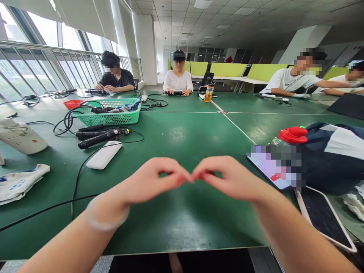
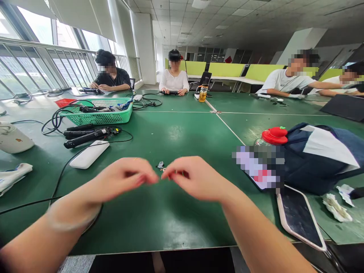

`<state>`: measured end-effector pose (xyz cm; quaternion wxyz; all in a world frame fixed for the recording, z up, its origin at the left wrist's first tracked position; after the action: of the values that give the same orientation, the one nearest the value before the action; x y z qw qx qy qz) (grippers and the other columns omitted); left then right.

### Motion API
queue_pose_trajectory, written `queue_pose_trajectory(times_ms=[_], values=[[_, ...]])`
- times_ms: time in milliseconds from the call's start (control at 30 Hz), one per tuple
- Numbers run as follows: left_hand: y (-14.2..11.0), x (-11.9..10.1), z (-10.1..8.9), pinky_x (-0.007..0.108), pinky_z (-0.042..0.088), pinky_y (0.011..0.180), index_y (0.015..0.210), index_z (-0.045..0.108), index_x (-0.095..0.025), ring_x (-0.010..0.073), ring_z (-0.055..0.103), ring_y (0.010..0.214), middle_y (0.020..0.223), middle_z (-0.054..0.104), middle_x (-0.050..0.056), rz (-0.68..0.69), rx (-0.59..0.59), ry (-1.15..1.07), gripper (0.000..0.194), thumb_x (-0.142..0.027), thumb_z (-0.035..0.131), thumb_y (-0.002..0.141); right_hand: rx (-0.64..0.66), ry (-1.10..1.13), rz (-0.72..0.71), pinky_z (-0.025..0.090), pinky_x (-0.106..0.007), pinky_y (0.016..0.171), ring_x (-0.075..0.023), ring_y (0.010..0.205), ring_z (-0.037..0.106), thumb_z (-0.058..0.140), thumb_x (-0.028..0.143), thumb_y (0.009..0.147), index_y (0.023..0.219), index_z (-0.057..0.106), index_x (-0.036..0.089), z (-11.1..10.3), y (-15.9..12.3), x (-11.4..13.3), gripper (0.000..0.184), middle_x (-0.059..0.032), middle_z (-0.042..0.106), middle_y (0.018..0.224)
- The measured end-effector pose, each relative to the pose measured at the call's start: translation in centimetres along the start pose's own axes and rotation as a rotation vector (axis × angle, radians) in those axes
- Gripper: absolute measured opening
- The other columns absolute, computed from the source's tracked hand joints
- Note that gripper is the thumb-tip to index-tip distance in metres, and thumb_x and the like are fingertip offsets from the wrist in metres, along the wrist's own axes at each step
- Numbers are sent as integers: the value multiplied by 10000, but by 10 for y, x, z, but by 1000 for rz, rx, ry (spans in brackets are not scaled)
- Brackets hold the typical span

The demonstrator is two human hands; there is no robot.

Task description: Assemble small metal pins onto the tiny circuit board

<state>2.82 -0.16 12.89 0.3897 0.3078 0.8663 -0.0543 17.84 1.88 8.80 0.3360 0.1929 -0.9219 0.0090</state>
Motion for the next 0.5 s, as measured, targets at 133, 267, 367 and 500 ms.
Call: queue_pose_trajectory(times_ms=[133, 267, 367, 500], values=[[52, 68, 32, 332, 482, 946, 1181, 636, -183, 222, 613, 1027, 1181, 645, 83, -172, -101, 287, 406, -247, 576, 785, 56, -86, 57, 424, -253, 698, -118, 710, 562, 585, 162, 805, 936, 703, 192, 38, 38, -22, 178, -17, 665, 850], [62, 99, 51, 366, 383, 1089, 1254, 579, -130, 257, 509, 1229, 1301, 571, 125, -117, -98, 388, 471, -201, 575, 788, -3, -43, 32, 406, -249, 713, -122, 764, 541, 621, 211, 800, 954, 694, 192, 68, 62, -44, 171, -17, 642, 855], [55, 109, 50, 364, 422, 1055, 1254, 580, -148, 236, 548, 1171, 1258, 602, 107, -129, -142, 324, 435, -244, 534, 833, -47, -19, 15, 393, -247, 694, -116, 744, 519, 633, 228, 805, 913, 684, 191, 75, 60, -49, 126, -10, 622, 835], [55, 120, 48, 356, 448, 1018, 1187, 632, -166, 214, 592, 1084, 1164, 657, 81, -186, -190, 280, 369, -207, 479, 853, -42, -25, 13, 385, -248, 693, -113, 737, 504, 639, 214, 806, 886, 664, 188, 77, 56, -48, 89, -7, 609, 839]])
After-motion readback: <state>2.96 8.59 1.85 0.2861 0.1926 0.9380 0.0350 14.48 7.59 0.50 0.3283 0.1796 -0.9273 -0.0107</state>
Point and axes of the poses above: each hand's wrist, its own y-axis towards the middle knuckle, its own z-axis out of the palm, x = y × z, the point moved 10 cm from there along y, towards the middle knuckle
